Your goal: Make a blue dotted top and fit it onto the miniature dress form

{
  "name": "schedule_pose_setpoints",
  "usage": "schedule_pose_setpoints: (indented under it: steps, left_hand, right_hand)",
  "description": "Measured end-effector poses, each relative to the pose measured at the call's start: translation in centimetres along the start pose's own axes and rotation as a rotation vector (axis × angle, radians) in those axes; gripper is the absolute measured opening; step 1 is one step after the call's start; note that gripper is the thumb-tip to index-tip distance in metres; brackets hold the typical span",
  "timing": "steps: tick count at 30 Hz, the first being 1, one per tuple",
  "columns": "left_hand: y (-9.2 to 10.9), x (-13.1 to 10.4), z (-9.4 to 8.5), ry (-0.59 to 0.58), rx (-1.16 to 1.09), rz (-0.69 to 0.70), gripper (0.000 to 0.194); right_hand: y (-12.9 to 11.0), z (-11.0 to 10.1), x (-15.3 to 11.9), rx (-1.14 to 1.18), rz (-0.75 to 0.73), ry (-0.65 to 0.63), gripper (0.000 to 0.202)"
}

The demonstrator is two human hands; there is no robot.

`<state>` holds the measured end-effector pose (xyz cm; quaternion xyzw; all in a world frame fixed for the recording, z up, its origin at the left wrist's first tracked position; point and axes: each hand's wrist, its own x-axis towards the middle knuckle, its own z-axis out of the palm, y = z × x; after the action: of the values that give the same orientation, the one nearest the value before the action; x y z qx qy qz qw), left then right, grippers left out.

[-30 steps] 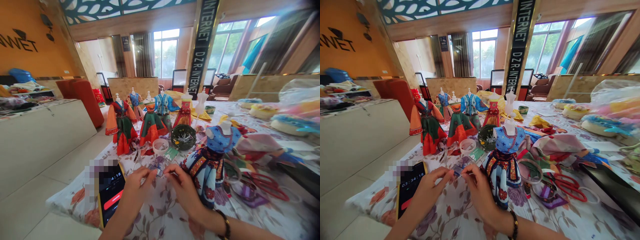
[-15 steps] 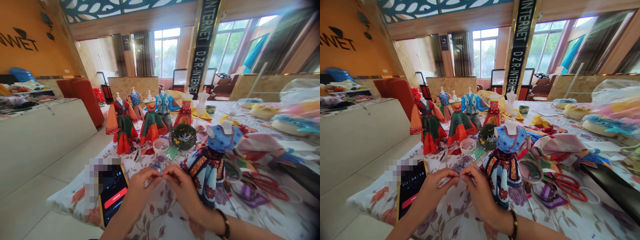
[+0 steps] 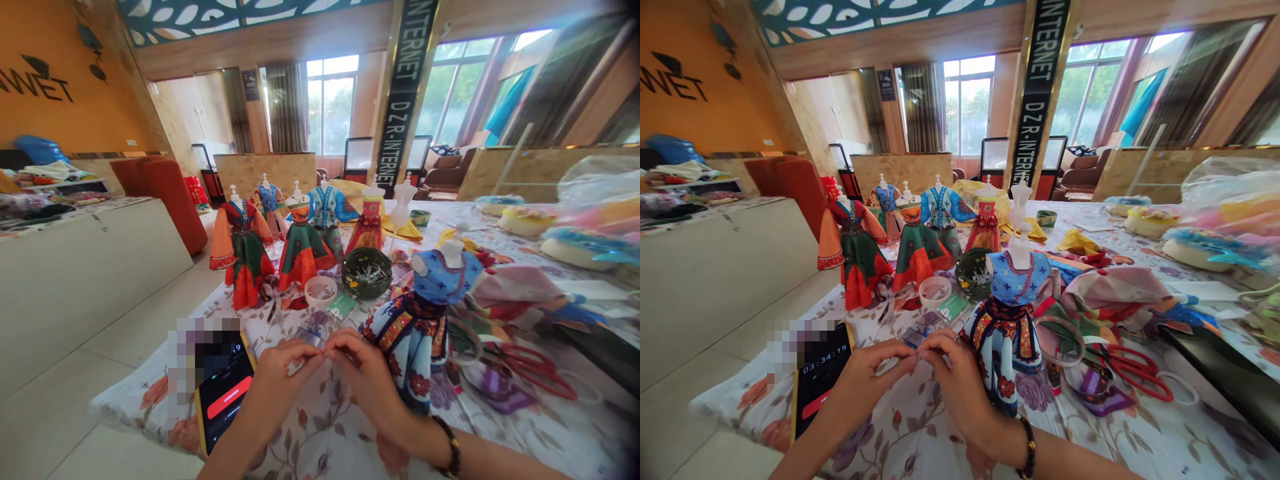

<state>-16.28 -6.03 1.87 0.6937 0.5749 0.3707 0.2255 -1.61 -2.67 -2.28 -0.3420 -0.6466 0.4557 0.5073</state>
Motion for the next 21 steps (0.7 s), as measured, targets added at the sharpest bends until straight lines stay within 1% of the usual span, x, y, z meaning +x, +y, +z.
schedule_pose_setpoints:
  steps: [4, 9, 14, 21]
  left_hand:
    - [-0.1, 0.1, 0.2, 0.008, -0.014, -0.004, 0.017]
    - [-0.2, -0.1, 0.6, 0.034, -0.057, -0.116, 0.018]
    - [-0.1, -0.2, 0.9, 0.046, -0.135, -0.205, 0.019]
    - [-0.1, 0.0, 0.8, 0.039, -0.249, -0.294, 0.023]
  right_hand:
    - [0.0, 0.0, 0.0, 0.003, 0.010, 0.003, 0.015]
    - [0.5, -0.1, 0.1, -0.014, -0.002, -0.002, 0.012]
    - [1.1, -0.2, -0.1, -0.084, 0.024, -0.016, 0.011]
    - [0.4, -0.2, -0.4, -0.155, 0.047, -0.035, 0.012]
